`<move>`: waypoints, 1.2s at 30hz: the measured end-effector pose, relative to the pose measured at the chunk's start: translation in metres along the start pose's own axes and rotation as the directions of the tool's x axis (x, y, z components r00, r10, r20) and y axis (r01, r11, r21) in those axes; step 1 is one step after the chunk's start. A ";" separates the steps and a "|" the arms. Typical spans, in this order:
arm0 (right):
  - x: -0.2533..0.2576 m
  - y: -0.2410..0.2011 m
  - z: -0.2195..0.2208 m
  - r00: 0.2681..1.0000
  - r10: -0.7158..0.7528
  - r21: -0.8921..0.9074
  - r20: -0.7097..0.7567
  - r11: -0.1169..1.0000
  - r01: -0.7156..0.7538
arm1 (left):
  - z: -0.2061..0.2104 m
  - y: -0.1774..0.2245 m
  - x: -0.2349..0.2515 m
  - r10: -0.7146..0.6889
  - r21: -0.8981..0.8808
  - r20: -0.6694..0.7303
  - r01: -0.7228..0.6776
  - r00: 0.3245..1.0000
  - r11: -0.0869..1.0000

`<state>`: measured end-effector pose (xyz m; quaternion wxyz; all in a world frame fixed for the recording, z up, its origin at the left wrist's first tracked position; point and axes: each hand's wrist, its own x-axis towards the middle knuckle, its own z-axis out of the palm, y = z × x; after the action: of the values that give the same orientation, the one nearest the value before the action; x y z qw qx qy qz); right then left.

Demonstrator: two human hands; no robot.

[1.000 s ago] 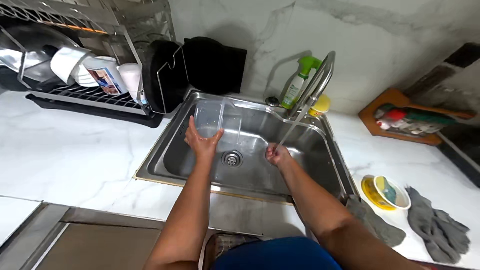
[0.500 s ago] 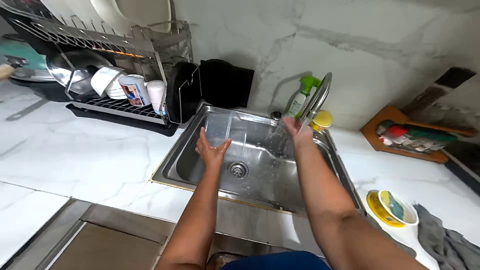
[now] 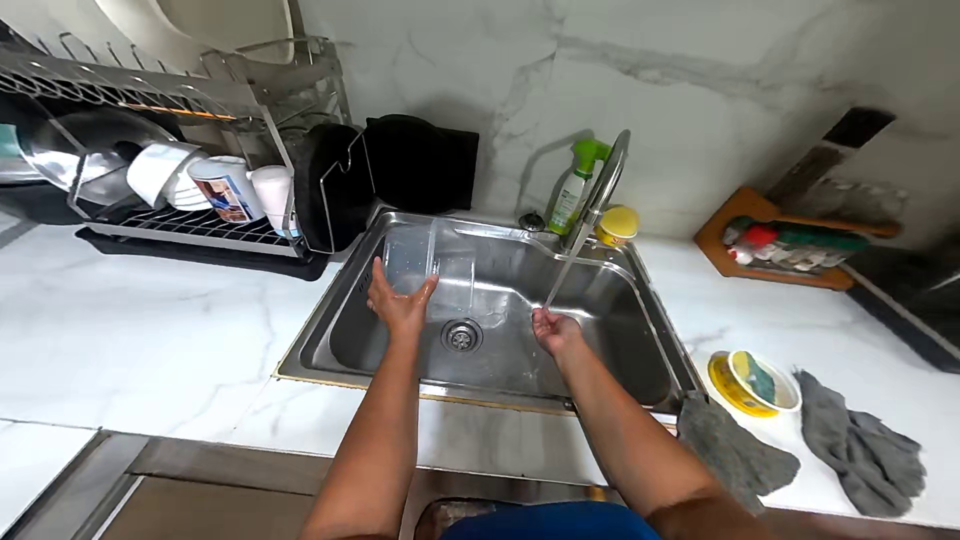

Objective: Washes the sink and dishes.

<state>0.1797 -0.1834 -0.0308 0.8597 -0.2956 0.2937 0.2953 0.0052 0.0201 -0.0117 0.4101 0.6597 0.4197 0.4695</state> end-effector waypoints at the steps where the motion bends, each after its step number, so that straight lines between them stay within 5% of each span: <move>1: 0.000 0.000 0.000 1.000 -0.002 0.031 0.002 1.000 0.002 | 0.000 0.001 0.000 -0.002 0.005 -0.009 0.002 1.000 1.000; 6: 0.000 -0.001 0.006 0.999 0.028 0.020 0.033 0.999 -0.028 | -0.001 -0.001 0.002 -0.006 0.015 -0.013 0.006 1.000 1.000; 9: 0.006 -0.025 0.035 0.990 0.107 -0.424 0.091 0.904 -0.059 | 0.000 -0.004 0.004 0.015 0.017 -0.027 -0.015 1.000 1.000; 12: 0.011 -0.090 0.098 0.978 0.061 -0.783 0.202 0.610 0.123 | 0.000 -0.001 0.003 0.000 0.032 -0.023 0.000 1.000 0.999; 15: 0.009 -0.157 0.167 0.915 -0.156 -0.915 0.373 0.100 0.390 | 0.001 -0.002 0.005 0.016 0.025 -0.033 -0.015 0.999 1.000; 18: 0.001 -0.193 0.198 0.840 -0.246 -0.852 0.484 -0.353 0.387 | 0.000 0.000 0.005 0.022 0.032 -0.022 -0.021 1.000 0.999; 23: 0.021 -0.208 0.185 0.723 -0.255 -0.648 0.642 -0.684 0.334 | 0.001 -0.004 0.005 0.019 0.020 -0.017 -0.019 1.000 1.000; 30: 0.076 -0.183 0.111 0.733 0.009 -0.435 0.681 -0.800 0.414 | 0.001 -0.005 0.004 0.000 -0.043 0.015 0.001 1.000 0.999; 36: 0.071 -0.171 0.106 0.639 -0.317 -0.677 0.700 -0.580 0.453 | -0.002 -0.009 0.005 -0.057 -0.119 -0.003 0.056 0.998 0.991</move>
<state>0.3773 -0.1989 0.0474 0.2985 -0.9184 -0.2593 0.0141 0.0031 0.0278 -0.0179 0.4605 0.6206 0.4108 0.4838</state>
